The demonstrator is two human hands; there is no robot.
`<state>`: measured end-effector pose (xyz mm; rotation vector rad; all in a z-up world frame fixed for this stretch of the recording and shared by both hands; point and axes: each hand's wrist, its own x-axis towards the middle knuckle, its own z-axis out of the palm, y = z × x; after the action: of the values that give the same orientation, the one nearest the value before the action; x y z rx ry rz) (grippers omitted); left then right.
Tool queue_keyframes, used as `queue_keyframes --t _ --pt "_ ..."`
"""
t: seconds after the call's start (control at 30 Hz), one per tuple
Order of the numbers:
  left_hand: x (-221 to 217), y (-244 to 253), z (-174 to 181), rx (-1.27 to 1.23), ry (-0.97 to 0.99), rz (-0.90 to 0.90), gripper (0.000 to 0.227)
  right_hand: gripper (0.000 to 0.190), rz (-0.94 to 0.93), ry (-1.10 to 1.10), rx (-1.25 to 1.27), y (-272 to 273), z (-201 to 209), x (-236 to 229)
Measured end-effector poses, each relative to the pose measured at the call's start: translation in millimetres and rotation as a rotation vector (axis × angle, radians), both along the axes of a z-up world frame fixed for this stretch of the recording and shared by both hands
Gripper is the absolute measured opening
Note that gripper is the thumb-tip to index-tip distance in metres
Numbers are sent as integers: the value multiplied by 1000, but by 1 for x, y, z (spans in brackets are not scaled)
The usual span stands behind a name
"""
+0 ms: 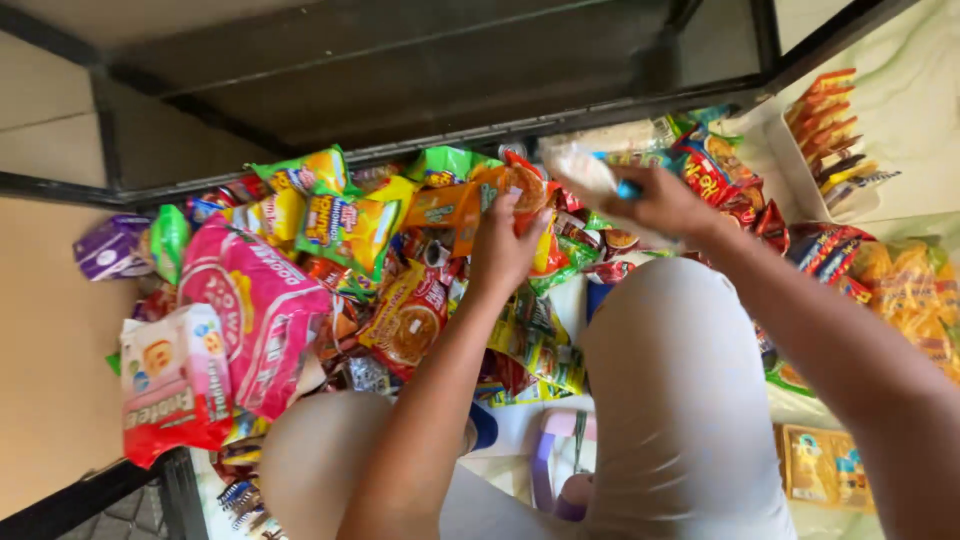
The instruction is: Picking up various snack packets from a pile on the floor and placing them onto the shelves of a glass display case.
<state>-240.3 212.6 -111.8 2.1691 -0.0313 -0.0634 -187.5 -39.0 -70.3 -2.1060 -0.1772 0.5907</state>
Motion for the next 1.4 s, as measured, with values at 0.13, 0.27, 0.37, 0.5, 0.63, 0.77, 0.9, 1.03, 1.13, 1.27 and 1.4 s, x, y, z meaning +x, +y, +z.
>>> queue_keyframes --t 0.13,0.27,0.37,0.5,0.63,0.77,0.9,1.03,1.13,1.27,1.4 --pt "-2 6 91 -694 200 83 60 60 182 -225 77 33 97 19" --pt "-18 15 165 -1025 179 99 60 64 399 -727 127 86 173 -14" --pt "-38 38 181 -1108 102 220 63 98 499 -909 -13 112 198 -56" --pt "-51 66 157 -1167 62 220 63 63 116 -447 314 131 180 -79" --pt "-60 74 137 -1089 203 109 58 57 5 -19 633 139 165 -94" --pt "-60 76 162 -997 171 120 57 47 60 59 607 130 143 -84" --pt "-52 85 170 -1084 60 140 53 44 -57 177 781 134 149 -77" --pt "-60 82 174 -1080 23 89 50 45 -56 263 850 130 158 -83" --pt "-63 74 188 -912 54 83 49 44 -114 196 887 125 157 -85" --pt "-64 65 180 -657 117 123 51 46 -162 213 968 117 150 -83" --pt "-61 59 158 -429 -15 142 62 35 -192 31 707 113 139 -78"
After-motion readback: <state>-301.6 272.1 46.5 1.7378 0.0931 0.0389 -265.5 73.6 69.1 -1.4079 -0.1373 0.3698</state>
